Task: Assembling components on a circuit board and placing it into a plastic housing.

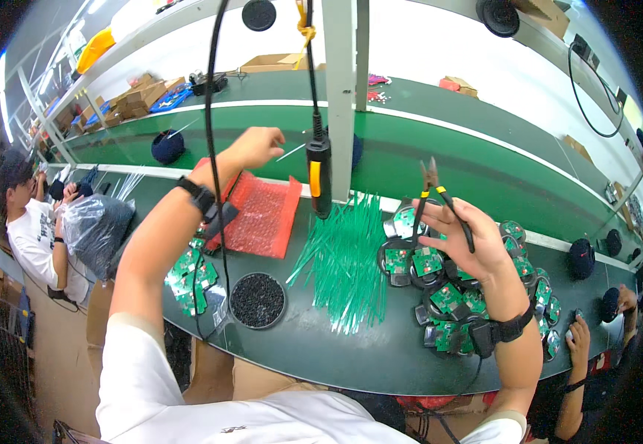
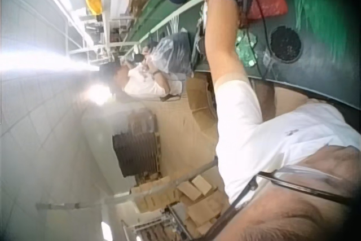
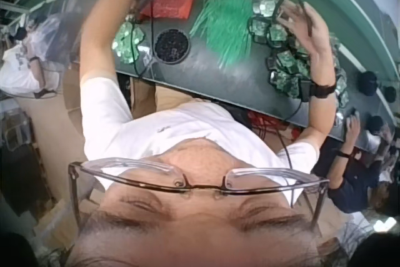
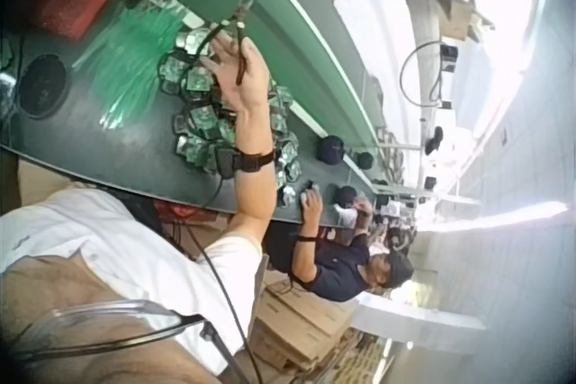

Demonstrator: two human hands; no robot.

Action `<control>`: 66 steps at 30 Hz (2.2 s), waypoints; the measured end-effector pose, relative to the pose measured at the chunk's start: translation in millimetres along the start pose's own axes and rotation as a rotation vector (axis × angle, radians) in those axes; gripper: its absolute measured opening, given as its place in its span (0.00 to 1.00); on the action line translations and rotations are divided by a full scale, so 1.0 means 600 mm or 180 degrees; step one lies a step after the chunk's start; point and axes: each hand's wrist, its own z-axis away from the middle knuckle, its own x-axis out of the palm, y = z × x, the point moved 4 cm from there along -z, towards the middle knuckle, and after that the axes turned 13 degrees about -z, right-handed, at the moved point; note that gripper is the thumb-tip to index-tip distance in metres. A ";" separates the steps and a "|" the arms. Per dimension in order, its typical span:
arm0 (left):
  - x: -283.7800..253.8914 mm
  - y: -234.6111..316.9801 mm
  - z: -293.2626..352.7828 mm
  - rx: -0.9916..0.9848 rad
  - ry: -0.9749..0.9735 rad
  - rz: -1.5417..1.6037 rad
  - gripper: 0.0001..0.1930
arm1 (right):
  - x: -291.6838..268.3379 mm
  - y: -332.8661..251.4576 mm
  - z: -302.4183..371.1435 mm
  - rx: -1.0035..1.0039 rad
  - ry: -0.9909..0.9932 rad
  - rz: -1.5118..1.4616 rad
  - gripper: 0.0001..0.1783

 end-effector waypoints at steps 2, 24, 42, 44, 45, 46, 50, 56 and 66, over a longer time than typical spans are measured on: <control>0.059 0.010 -0.048 -0.0174 -0.0189 -0.0323 0.15 | -0.013 0.003 -0.015 0.0001 0.0087 0.0076 0.18; 0.101 0.145 -0.152 0.1555 0.1014 -0.1151 0.11 | -0.142 0.010 -0.213 0.0459 0.0988 0.1450 0.10; 0.121 0.112 -0.129 -0.0112 0.0474 0.0157 0.12 | -0.128 -0.016 -0.381 -0.0628 0.0227 0.4602 0.17; 0.114 0.111 -0.128 -0.0502 0.0745 0.0297 0.06 | -0.133 0.000 -0.402 -0.0473 0.0393 0.4709 0.18; 0.125 0.100 -0.140 -0.0344 0.0950 0.0285 0.05 | -0.134 0.007 -0.410 -0.0472 0.0370 0.4720 0.18; 0.124 0.092 -0.144 -0.0277 0.1080 0.0434 0.06 | -0.127 0.012 -0.415 -0.0574 0.0326 0.4863 0.19; 0.126 0.051 -0.161 -0.0381 0.1047 0.1195 0.07 | -0.085 0.029 -0.428 -0.0435 0.0368 0.5150 0.20; 0.123 0.036 -0.160 -0.0772 0.0980 0.2358 0.09 | -0.093 0.051 -0.465 -0.1386 -0.0345 0.5236 0.18; 0.139 0.036 -0.171 -0.0838 0.0994 0.2478 0.09 | -0.104 0.060 -0.505 -0.2033 -0.0858 0.6025 0.14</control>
